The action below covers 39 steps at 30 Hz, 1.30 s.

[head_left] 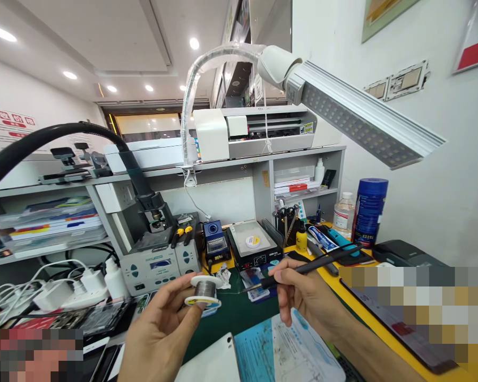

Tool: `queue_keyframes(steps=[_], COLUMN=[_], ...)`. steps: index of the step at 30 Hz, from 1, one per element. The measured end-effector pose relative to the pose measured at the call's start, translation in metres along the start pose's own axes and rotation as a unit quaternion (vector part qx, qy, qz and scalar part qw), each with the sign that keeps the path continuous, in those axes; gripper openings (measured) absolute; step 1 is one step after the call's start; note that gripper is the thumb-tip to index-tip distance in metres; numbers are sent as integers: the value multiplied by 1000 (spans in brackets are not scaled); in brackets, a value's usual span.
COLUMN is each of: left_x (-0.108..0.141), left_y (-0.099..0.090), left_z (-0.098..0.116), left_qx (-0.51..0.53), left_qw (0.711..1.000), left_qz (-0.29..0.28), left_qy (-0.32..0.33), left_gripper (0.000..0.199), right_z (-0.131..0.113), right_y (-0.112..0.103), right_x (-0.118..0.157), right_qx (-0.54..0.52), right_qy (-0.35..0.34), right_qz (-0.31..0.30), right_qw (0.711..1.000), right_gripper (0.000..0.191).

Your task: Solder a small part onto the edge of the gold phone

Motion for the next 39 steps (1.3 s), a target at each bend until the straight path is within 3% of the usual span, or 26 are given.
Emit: queue_keyframes(steps=[19, 39], left_x=[-1, -2], left_y=[0, 0], left_z=[-5, -11], left_qx=[-21, -9], left_qw=[1000, 998], left_qz=[-10, -49], left_qy=[-14, 37], left_gripper=[66, 50], right_z=[2, 4], right_y=[0, 1], right_x=[0, 1], right_qx=[3, 3], right_qy=[4, 0], right_qz=[-5, -12], right_qw=[1000, 1000], right_gripper=[11, 12])
Point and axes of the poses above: each hand's wrist, its own x-axis away from the middle knuckle, its own y-axis out of the palm, z = x × y, the point moved 2 cm from there along -x, towards the middle knuckle
